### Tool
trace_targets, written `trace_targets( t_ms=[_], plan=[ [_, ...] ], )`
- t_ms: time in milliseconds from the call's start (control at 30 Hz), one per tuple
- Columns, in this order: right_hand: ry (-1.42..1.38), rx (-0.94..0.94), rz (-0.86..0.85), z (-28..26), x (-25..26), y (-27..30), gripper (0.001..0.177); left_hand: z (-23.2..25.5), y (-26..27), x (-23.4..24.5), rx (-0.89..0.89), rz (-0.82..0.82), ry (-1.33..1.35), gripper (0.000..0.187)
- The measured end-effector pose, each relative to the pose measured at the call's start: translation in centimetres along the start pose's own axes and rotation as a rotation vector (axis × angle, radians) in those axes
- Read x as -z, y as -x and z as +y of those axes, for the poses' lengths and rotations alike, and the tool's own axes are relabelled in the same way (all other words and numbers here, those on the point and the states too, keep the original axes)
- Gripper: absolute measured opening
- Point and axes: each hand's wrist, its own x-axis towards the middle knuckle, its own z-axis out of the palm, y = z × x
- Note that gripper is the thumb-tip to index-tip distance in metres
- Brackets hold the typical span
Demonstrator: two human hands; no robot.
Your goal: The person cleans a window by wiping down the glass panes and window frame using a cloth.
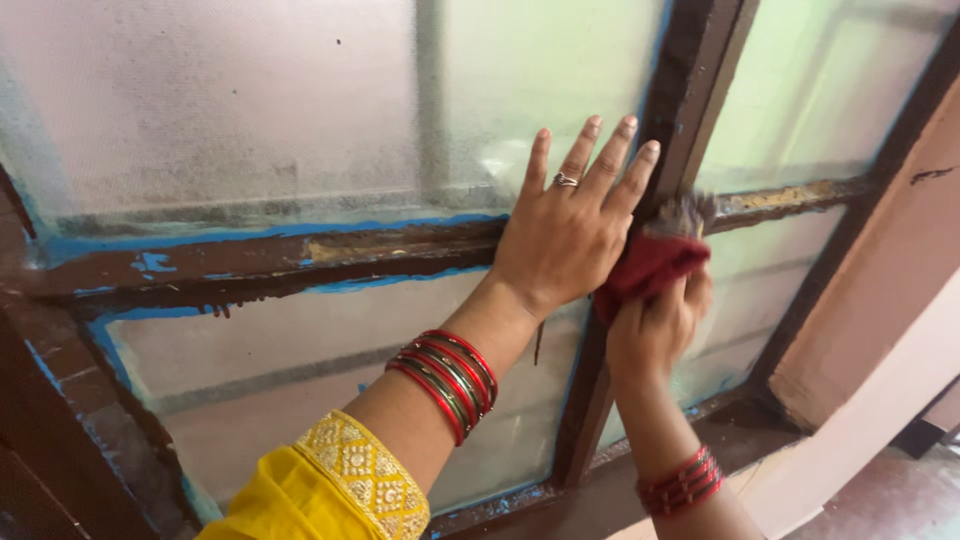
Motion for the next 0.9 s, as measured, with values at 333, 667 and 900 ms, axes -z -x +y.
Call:
trace_targets(
  t_ms=[333, 667, 900],
  plan=[
    [-0.008, -0.172, 0.002, 1.1, -0.2, 3.9, 0.046, 0.2, 0.0, -0.5, 0.009, -0.005, -0.019, 0.06],
    [0.051, 0.019, 0.058, 2.3, -1.1, 2.6, 0.051, -0.1, 0.1, -1.6, -0.026, -0.034, -0.134, 0.053],
    [-0.072, -0.14, 0.017, 1.5, -0.8, 2.8, 0.043, -0.1, 0.0, -1.8, -0.052, -0.054, -0.14, 0.052]
  ],
)
